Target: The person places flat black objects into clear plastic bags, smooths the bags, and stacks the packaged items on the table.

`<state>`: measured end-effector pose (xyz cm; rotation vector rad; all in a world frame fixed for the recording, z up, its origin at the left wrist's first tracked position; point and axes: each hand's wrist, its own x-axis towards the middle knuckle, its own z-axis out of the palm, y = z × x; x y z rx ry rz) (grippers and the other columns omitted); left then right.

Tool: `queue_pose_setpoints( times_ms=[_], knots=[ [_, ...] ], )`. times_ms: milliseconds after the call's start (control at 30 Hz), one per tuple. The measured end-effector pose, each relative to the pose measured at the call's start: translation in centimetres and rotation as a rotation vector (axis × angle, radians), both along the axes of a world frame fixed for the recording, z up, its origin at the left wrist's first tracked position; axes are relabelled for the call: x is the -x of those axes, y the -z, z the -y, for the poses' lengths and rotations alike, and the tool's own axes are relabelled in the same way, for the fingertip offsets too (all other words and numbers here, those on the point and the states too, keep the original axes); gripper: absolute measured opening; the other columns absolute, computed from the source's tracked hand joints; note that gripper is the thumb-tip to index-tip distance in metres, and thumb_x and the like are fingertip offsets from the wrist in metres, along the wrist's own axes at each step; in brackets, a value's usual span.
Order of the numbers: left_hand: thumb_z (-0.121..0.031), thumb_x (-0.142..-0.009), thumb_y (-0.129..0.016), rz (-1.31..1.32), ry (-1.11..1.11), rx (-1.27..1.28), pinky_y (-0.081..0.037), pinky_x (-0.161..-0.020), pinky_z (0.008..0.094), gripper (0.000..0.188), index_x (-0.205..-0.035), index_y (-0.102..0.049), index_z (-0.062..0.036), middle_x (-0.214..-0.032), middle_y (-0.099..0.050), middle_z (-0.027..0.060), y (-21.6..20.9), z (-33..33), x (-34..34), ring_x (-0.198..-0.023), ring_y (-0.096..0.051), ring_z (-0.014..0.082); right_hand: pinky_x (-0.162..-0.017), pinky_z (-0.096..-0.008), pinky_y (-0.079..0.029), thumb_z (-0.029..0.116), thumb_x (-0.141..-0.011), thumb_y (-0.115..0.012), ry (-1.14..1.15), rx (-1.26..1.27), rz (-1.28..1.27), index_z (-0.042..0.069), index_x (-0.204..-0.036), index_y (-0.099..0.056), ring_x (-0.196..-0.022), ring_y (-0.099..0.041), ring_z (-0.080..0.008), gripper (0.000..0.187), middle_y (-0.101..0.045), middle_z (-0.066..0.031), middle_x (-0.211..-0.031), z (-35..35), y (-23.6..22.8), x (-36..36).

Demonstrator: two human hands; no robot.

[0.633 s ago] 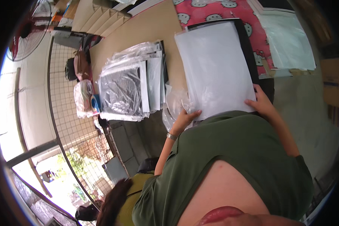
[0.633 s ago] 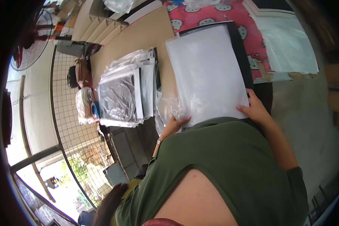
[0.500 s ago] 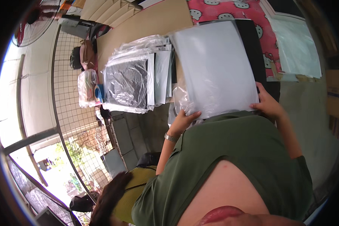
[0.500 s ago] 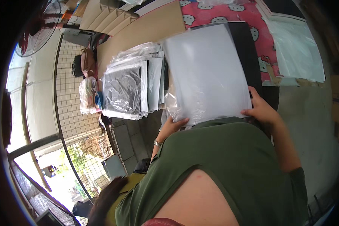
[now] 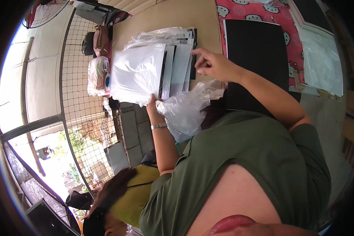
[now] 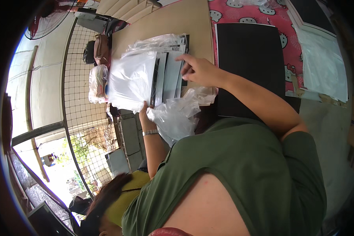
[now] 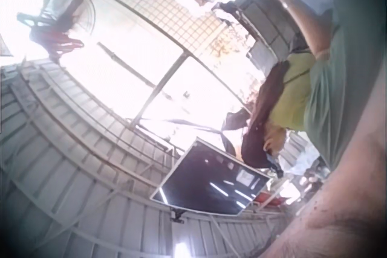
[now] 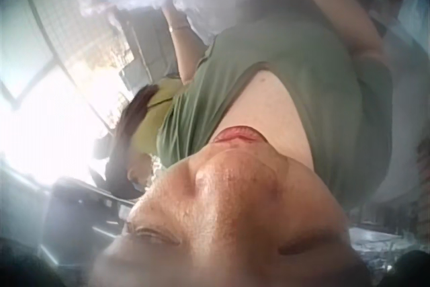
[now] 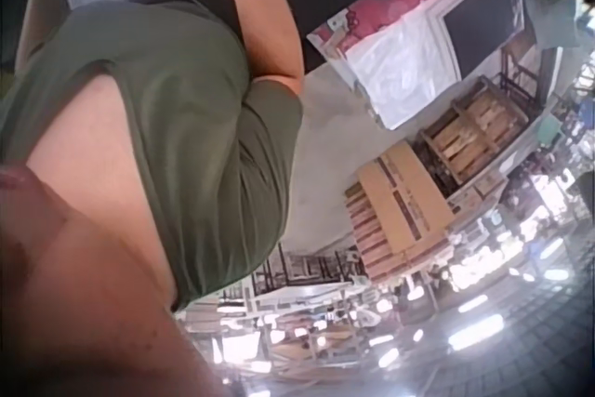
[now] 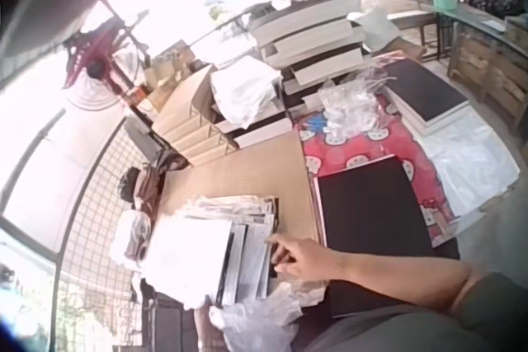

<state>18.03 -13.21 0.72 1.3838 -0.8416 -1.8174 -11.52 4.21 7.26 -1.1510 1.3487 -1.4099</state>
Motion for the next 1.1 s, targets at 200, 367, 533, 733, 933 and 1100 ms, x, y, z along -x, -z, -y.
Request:
queue_pose_setpoints(
  times_ms=[200,367,533,733,933,1100],
  knots=[
    [-0.032,-0.088,-0.058,0.562,-0.033,0.079,-0.049,-0.055,0.0315,0.047,-0.103,-0.049,0.0120,-0.081,-0.059,0.0105,0.4,0.6,1.7,-0.063,-0.056,0.0179,-0.073,-0.0247,-0.047,0.003,-0.084,-0.056,0.142,-0.212,0.008,0.005,-0.124,-0.045,-0.079,-0.056,-0.0102,0.042,-0.056,-0.0055,-0.091,-6.0,2.4,2.4],
    [-0.013,-0.087,-0.058,0.437,-0.069,0.569,-0.040,-0.092,0.0300,0.054,-0.127,-0.031,0.0121,-0.122,-0.046,0.0173,-2.0,-6.4,3.5,-0.105,-0.049,0.0215,-0.080,-0.0266,-0.047,0.008,-0.084,-0.059,0.281,-0.122,-0.019,0.003,-0.121,-0.048,-0.091,-0.057,-0.0135,0.039,-0.057,-0.0085,-0.099,-7.9,1.6,2.9],
    [0.004,-0.077,-0.054,-0.127,0.670,0.425,-0.034,-0.101,0.0355,0.053,-0.127,-0.040,0.0028,-0.128,-0.046,0.0161,-12.4,-14.4,11.8,-0.120,-0.045,0.0250,-0.088,-0.0328,-0.044,0.025,-0.082,-0.066,0.003,0.126,-0.078,0.005,-0.130,-0.041,-0.103,-0.054,-0.0199,0.058,-0.054,-0.0146,-0.118,-5.9,-1.5,-1.4],
    [0.004,-0.074,-0.057,-0.128,0.752,0.357,-0.038,-0.096,0.0331,0.055,-0.127,-0.042,0.0055,-0.121,-0.053,0.0154,-13.0,-13.4,13.8,-0.110,-0.052,0.0221,-0.071,-0.0237,-0.046,0.007,-0.080,-0.064,0.155,0.049,0.111,0.003,-0.109,-0.058,-0.075,-0.058,-0.0077,0.030,-0.062,-0.0041,-0.079,-8.6,-3.0,4.9],
    [0.002,-0.077,-0.061,-0.026,0.705,0.372,-0.046,-0.079,0.0274,0.038,-0.113,-0.053,0.0053,-0.103,-0.062,0.0107,-12.5,-14.8,17.5,-0.090,-0.060,0.0162,-0.067,-0.0212,-0.043,0.007,-0.083,-0.062,0.296,-0.003,-0.048,0.000,-0.093,-0.062,-0.073,-0.053,-0.0047,0.012,-0.061,-0.0009,-0.077,-9.6,-3.6,4.3],
    [-0.002,-0.078,-0.065,-0.021,0.742,0.321,-0.047,-0.074,0.0254,0.030,-0.106,-0.058,0.0030,-0.097,-0.061,0.0082,-12.3,-15.7,18.4,-0.085,-0.058,0.0118,-0.062,-0.0218,-0.043,0.013,-0.087,-0.059,0.435,-0.119,-0.228,-0.001,-0.081,-0.062,-0.066,-0.053,-0.0061,0.015,-0.060,-0.0003,-0.072,-9.6,-2.5,5.5]
  ],
)
